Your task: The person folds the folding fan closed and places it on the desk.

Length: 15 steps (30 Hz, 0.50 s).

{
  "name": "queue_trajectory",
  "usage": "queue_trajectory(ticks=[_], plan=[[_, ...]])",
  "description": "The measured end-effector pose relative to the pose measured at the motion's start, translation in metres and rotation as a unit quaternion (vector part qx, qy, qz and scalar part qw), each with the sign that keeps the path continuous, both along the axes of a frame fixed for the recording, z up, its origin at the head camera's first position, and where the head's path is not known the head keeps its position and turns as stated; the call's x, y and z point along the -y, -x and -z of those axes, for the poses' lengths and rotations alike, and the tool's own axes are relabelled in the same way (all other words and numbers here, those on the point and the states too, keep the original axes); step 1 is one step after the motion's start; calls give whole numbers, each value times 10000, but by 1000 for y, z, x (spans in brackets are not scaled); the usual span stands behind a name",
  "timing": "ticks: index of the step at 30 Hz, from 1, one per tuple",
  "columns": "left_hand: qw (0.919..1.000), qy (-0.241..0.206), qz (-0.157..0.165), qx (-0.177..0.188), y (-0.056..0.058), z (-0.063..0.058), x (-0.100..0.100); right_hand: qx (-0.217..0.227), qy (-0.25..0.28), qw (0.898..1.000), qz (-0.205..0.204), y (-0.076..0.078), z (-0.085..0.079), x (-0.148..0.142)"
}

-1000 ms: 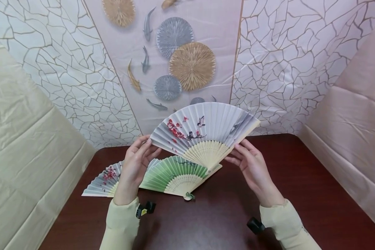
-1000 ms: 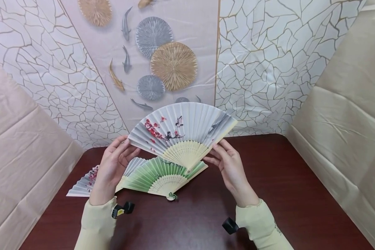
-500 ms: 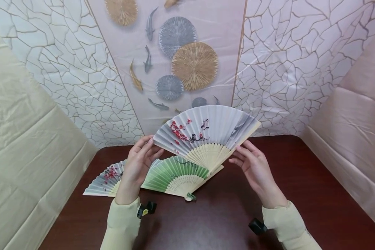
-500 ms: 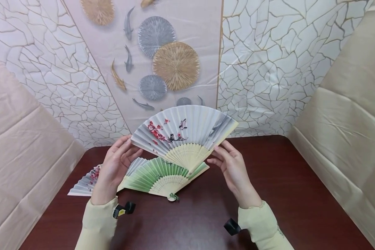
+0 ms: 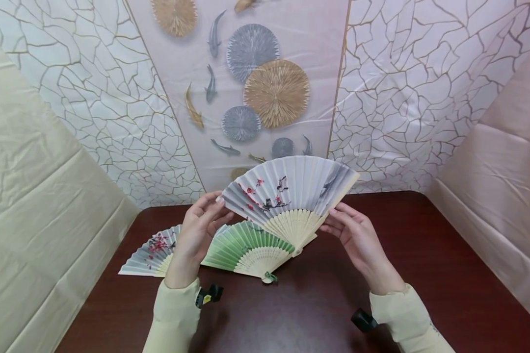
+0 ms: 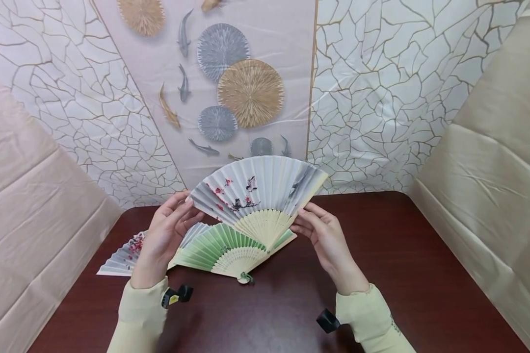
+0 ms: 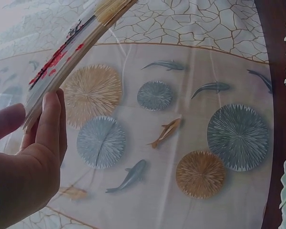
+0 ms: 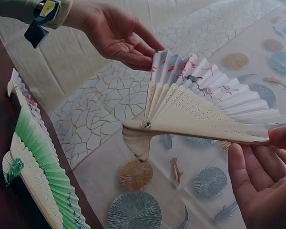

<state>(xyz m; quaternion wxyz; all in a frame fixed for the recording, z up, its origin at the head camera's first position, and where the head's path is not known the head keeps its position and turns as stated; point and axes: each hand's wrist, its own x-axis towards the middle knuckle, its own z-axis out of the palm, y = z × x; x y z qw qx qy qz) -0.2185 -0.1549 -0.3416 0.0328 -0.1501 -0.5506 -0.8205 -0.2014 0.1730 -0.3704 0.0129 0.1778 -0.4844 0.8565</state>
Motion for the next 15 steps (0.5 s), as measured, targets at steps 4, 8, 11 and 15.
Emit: queue_trajectory(ticks=[4, 8, 11, 15], plan=[[10000, 14, -32, 24, 0, -1, -1, -11, 53, 10000, -61, 1, 1, 0], [10000, 34, -14, 28, 0, -1, 0, 21, 115, 9998, -147, 2, 3, 0], [10000, 42, -8, 48, 0, 0, 0, 30, 131, 9997, -204, 2, 3, 1], [9999, 40, -10, 102, 0, 1, -1, 21, 81, 9997, -240, 3, 3, 1]])
